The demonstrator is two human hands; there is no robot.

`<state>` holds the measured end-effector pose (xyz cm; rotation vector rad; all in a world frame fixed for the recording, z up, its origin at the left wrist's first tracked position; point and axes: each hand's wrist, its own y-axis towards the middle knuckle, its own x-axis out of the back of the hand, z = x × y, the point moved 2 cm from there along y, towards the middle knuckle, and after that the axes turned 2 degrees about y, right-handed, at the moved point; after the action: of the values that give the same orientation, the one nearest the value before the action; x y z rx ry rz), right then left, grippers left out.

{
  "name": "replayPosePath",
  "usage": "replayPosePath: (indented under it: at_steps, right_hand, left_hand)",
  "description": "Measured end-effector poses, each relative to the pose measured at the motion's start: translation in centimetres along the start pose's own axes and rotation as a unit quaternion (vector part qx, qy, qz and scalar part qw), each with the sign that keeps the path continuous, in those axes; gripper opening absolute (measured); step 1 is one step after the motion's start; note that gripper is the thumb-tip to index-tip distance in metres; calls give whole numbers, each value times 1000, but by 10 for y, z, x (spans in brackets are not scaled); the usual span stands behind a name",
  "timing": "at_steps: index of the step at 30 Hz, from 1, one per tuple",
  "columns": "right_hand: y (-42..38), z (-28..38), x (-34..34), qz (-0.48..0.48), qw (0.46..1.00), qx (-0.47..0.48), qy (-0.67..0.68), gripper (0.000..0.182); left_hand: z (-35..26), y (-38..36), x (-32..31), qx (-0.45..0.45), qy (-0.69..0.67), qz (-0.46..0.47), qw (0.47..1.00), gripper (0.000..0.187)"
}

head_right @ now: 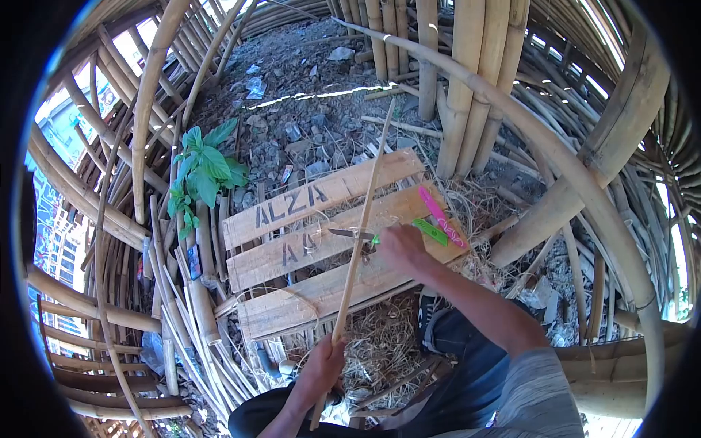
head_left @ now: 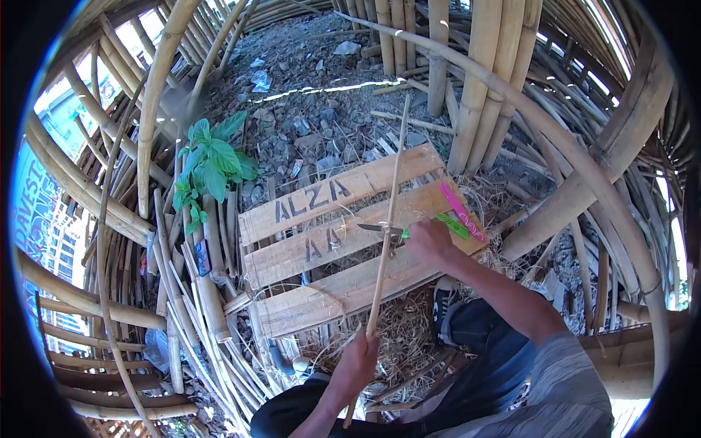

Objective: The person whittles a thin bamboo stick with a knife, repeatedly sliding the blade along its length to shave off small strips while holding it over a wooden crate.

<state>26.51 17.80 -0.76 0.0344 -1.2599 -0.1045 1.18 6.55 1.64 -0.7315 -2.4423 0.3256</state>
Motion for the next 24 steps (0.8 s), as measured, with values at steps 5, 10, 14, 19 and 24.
replayPosePath:
  at_steps: [5, 10, 14, 19, 24]
  right_hand:
    - [14, -13, -6, 75, 997, 5, -36, 16]
    - [16, -53, 6, -33, 998, -18, -54, 19]
    - [-11, -5, 0, 35, 999, -5, -23, 18]
    - [37, -77, 21, -112, 987, -111, 31, 19]
    - [15, -29, 4, 6, 994, -109, 24, 18]
  left_hand:
    - [-8, -13, -4, -33, 38, -10, 999, 28]
    - [-8, -18, -1, 42, -10, 52, 998, 31]
    - [11, -12, -7, 76, -55, 76, 993, 32]
    - [-14, -44, 0, 38, -6, 49, 998, 28]
    - [25, -60, -8, 86, -125, 65, 986, 25]
